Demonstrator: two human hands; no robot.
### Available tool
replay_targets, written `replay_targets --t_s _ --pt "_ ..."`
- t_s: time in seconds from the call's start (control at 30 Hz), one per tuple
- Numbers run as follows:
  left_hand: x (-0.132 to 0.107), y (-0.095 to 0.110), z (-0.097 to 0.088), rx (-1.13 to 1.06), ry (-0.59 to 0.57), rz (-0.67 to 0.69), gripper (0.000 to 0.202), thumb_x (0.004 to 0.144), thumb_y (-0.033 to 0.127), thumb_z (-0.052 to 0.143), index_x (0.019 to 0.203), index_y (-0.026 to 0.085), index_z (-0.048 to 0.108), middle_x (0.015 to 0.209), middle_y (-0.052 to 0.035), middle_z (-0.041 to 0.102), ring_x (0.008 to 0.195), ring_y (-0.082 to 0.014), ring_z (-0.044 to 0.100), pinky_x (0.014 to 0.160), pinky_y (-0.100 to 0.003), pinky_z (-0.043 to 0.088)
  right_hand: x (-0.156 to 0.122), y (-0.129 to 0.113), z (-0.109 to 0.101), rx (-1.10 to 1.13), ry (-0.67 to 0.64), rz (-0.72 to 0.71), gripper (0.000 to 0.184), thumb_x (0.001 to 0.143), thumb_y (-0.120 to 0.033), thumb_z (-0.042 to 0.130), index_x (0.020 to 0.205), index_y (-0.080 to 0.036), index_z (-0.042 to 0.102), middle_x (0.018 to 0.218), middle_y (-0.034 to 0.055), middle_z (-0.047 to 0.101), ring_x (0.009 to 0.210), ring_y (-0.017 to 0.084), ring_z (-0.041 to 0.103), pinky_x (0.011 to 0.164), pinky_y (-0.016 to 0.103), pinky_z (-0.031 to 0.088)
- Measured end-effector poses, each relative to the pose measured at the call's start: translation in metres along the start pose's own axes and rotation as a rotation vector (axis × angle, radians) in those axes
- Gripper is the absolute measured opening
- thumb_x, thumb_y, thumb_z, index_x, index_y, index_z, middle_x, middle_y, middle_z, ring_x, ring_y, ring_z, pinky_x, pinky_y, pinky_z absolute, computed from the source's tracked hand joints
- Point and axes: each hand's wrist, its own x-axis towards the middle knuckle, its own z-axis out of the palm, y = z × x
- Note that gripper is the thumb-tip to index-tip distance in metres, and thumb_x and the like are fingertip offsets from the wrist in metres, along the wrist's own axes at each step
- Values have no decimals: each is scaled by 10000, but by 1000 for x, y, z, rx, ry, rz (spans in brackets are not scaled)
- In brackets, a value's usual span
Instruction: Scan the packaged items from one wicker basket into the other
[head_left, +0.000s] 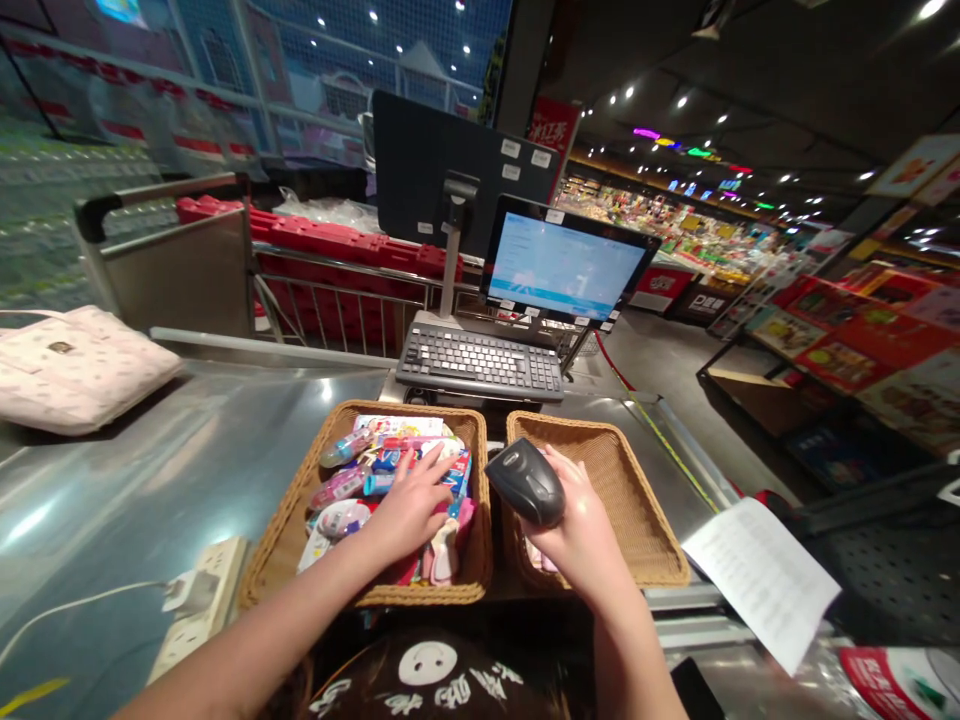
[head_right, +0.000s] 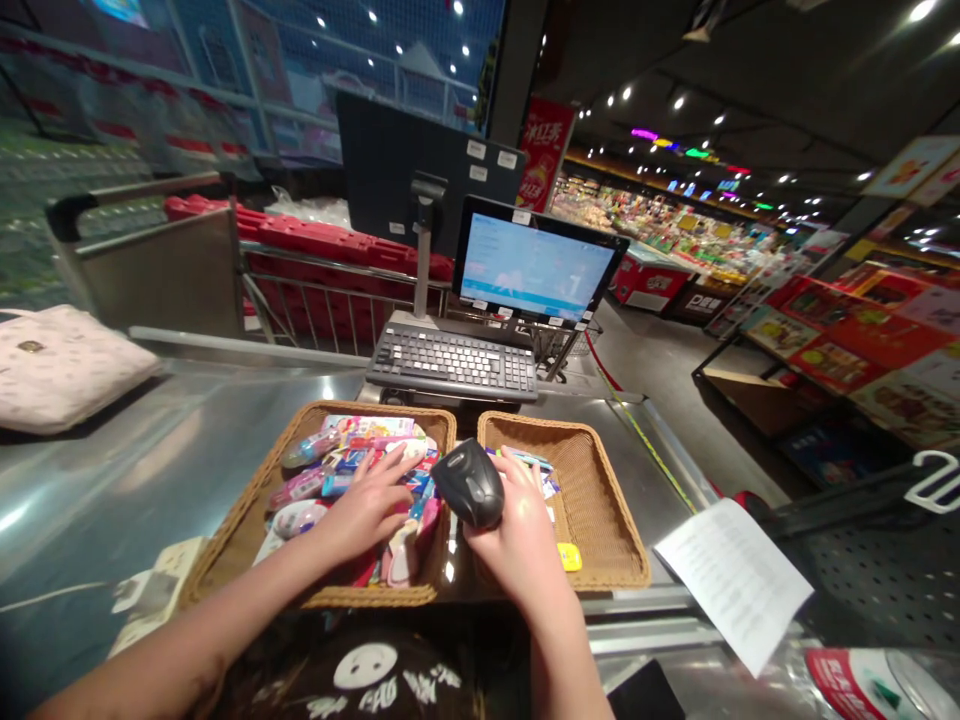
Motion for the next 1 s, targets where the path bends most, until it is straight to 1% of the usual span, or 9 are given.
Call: replay_targets --t_s 0.1,0.23,0.37,0.47,0.63,0.73,0.8,0.87,1.0 --pt "8 3 -4 -7 7 -3 109 812 193 596 822 233 697 1441 -69 527 1431 -368 306 1133 -710 112 -5 11 -5 -10 17 49 479 707 -171 603 1183 -218 624 1268 100 639 1317 334 498 1132 583 325" --pt "27 10 -5 -3 5 22 142 859 242 576 918 242 706 1437 -72 528 1427 -355 317 1145 -676 163 -13 29 -20 -33 73 131 505 720 -189 601 1225 -191 589 1287 123 626 1323 341 487 1130 617 295" --pt "54 29 0 -19 -66 78 153 871 274 582 960 241 702 1459 -76 503 1441 -353 290 1146 -673 175 -23 52 -39 -64 145 152 442 729 -192 601 1171 -190 616 1255 122 641 1312 327 496 1100 549 374" --pt "76 48 12 -49 -128 157 138 859 270 600 952 243 699 1462 -72 498 1446 -356 277 1139 -690 167 -31 67 -53 -100 188 193 462 737 -214 602 1197 -173 597 1232 135 645 1298 333 505 1097 550 372" --pt "120 71 50 -37 -263 341 218 783 187 648 985 246 705 1442 -94 514 1441 -358 284 1138 -678 167 -44 86 -68 -108 202 274 511 751 -246 582 1256 -169 558 1230 141 642 1292 336 509 1112 601 323" --pt "147 82 79 54 -432 471 218 754 149 640 934 236 727 1411 -90 546 1427 -340 314 1157 -632 156 -51 97 -72 -101 209 314 513 742 -249 586 1248 -168 559 1273 150 625 1319 345 487 1130 638 270" --pt "162 87 99 166 -567 492 180 728 153 655 877 205 743 1374 -114 577 1419 -338 324 1170 -590 144 -54 105 -75 -99 206 334 512 733 -251 595 1236 -161 566 1298 162 612 1340 357 465 1134 651 253" --pt "169 92 119 235 -646 477 166 655 145 704 812 178 749 1277 -143 643 1405 -358 339 1172 -571 135 -57 113 -79 -92 200 348 508 725 -245 600 1225 -157 574 1317 169 601 1352 365 452 1137 655 246" --pt "163 96 154 273 -749 439 205 464 150 807 647 201 727 938 -108 757 1317 -399 439 1166 -591 119 -62 126 -86 -81 197 356 488 725 -242 605 1206 -164 586 1336 166 590 1363 364 440 1149 655 228"
